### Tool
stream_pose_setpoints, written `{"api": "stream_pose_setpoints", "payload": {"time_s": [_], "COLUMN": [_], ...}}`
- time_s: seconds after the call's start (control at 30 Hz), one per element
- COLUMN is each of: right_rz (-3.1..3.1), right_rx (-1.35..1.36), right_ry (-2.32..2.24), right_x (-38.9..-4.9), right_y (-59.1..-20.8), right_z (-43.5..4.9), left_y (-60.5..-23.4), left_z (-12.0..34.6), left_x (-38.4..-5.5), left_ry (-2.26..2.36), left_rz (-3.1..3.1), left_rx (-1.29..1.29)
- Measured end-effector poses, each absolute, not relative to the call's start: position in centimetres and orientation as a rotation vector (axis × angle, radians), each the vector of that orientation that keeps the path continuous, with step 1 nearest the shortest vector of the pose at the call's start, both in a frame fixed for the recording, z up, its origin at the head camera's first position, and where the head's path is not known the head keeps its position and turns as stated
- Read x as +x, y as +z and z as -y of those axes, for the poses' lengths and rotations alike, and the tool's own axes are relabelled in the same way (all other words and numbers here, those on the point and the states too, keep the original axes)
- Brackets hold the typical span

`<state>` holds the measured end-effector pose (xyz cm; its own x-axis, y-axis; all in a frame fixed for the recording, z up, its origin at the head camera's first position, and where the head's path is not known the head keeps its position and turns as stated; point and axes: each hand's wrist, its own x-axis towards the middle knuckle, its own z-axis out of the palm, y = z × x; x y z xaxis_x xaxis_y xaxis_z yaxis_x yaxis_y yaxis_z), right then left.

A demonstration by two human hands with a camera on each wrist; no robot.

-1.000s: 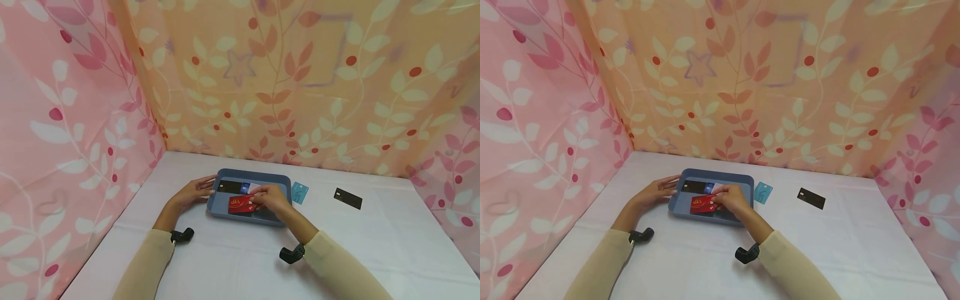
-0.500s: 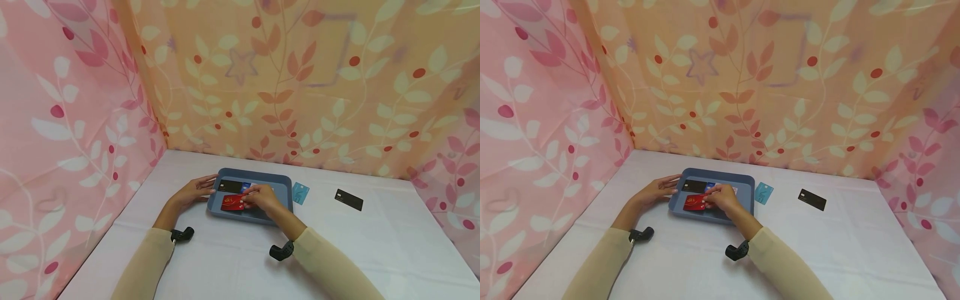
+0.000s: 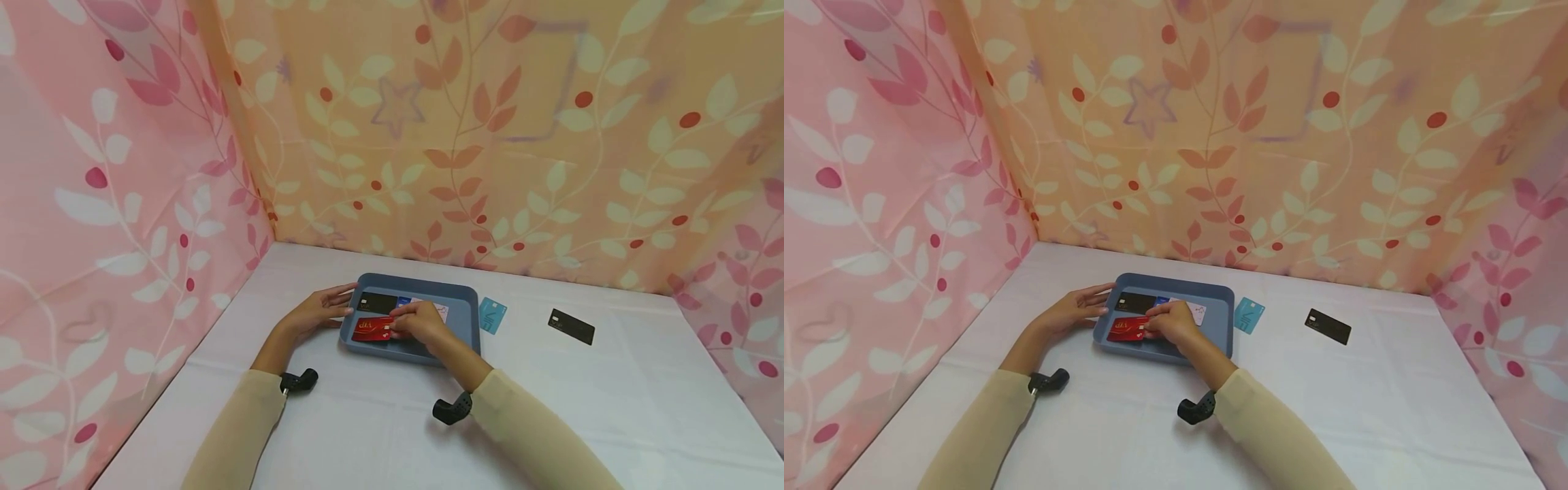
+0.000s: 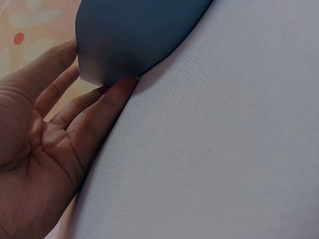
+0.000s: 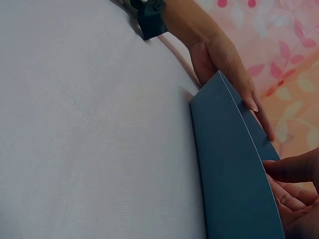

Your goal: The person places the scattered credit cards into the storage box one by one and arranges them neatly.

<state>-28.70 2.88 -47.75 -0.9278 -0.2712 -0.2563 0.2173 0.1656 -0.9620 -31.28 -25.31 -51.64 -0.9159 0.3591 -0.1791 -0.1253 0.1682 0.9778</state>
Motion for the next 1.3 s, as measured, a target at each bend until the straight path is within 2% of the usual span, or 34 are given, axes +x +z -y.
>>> {"api": "stream_pose_setpoints", "payload": {"time_s": [1.3], "right_rz": [-2.289], "right_rx": [-0.057], "right_ry": [-1.696], "right_x": [-29.26], "right_y": [-48.33], "right_z": [-1.87], "left_y": [-51.67], "left_z": [25.22], "left_x": [-31.26], "left_ry": [1.844], "left_rz": [-2.046], "left_rx": [0.219]}}
